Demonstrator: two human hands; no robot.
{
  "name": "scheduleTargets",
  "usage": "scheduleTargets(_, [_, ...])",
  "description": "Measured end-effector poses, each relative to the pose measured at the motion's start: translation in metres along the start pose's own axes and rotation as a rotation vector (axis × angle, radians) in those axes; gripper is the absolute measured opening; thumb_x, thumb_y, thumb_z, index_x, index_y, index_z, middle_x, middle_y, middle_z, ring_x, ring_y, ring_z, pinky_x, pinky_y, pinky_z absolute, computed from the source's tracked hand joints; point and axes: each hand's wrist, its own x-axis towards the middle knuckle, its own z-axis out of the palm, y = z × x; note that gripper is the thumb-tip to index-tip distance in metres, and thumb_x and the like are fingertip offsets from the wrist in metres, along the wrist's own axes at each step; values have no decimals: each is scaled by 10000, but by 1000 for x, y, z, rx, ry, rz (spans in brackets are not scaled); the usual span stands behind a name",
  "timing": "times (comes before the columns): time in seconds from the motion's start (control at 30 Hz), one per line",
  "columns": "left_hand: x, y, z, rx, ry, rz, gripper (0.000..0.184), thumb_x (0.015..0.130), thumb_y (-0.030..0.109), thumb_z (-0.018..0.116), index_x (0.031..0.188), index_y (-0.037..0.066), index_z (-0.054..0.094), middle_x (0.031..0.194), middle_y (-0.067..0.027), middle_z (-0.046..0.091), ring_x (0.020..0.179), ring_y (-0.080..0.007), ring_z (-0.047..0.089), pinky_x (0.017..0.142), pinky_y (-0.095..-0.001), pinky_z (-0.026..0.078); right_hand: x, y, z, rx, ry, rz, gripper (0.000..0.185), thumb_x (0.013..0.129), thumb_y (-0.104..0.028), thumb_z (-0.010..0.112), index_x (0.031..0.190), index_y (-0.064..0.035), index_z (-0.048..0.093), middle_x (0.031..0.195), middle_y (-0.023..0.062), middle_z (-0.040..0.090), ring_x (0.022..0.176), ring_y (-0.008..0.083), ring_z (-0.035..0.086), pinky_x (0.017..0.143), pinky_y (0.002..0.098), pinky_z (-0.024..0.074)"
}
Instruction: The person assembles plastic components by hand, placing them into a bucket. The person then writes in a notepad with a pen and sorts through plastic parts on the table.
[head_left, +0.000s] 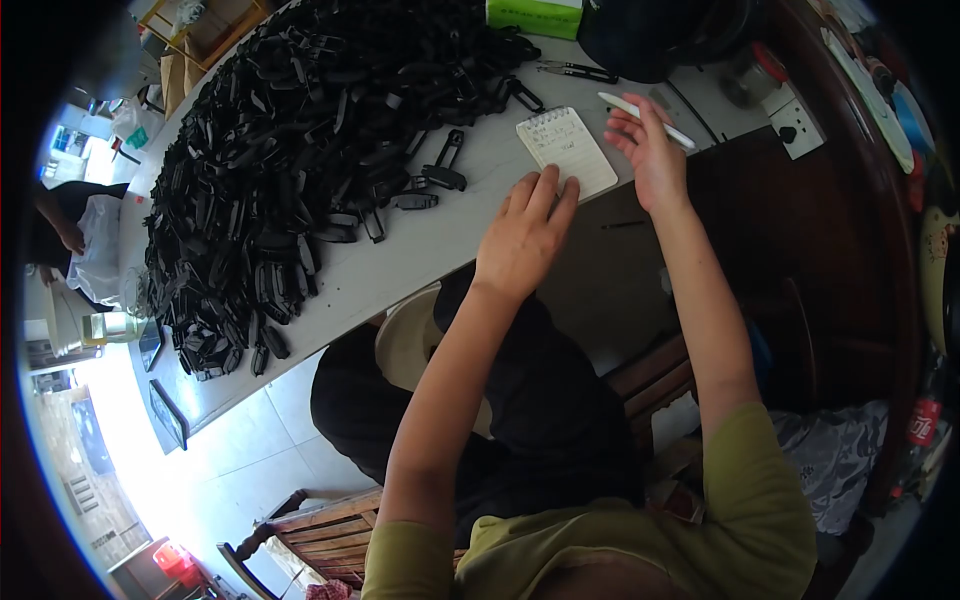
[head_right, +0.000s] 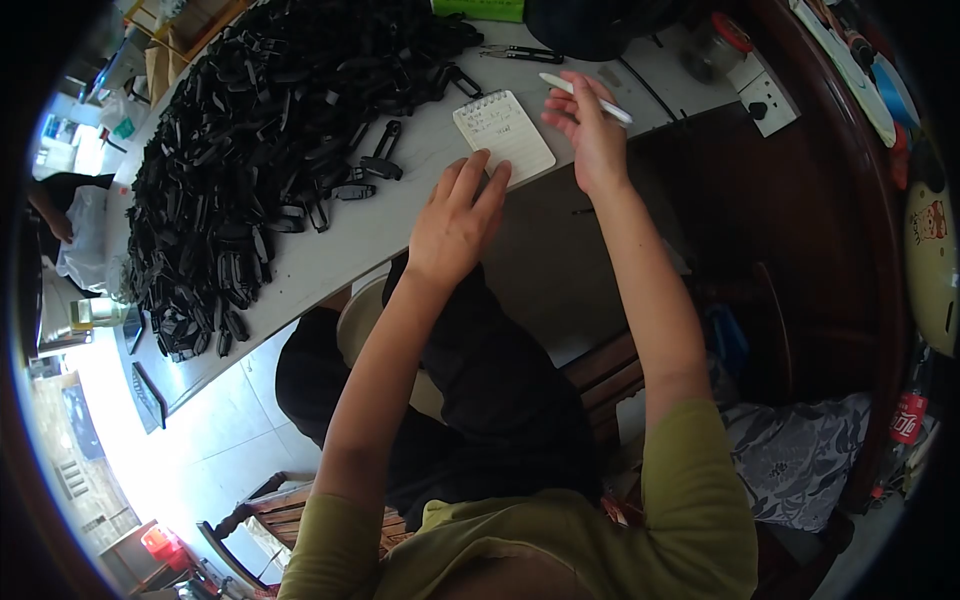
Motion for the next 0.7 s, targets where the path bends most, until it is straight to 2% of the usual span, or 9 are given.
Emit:
scheduleTargets(0.2, [2,2,0,20,28,-27,410,768,133,634,1164,101,534,1176,-102,497,1020,-265,518,832,-347,482,-3,3,-5,-36,-21,-91,299,941,-255,486,1102,-14,557,951,99,600,836,149,581,755,280,494])
scheduleTargets(0.4, [-1,0,3,-4,4,-22,417,762,125,639,1163,83,533,1176,-114,506,1067,-275,507,856,-347,482,-6,-10,4,44,-66,-3,244,909,-187,541,1094,-29,555,962,92,609,830,147,588,723,271,494])
scheduleTargets(0.5, [0,1,1,-12,-7,-25,435,723,103,626,1146,50,543,1188,-135,496,1114,-267,492,879,-342,482,-1,-6,2,-22,-30,-24,256,897,-179,547,1115,-45,552,911,68,618,768,129,590,669,251,485])
scheduleTargets(0.6, [0,1,0,-11,-29,-10,457,714,101,626,1157,43,533,1191,-136,494,1127,-274,486,879,-343,482,0,-6,2,-69,-26,-18,225,877,-167,571,1073,-56,577,843,37,617,682,94,579,602,224,456])
scheduleTargets(0.7, [-1,-1,0,10,-33,7,460,720,104,617,1167,42,525,1193,-137,493,1132,-278,483,879,-341,481,-9,-20,16,-156,-99,-110,163,856,-160,601,979,-54,598,781,8,601,607,58,546,532,194,409])
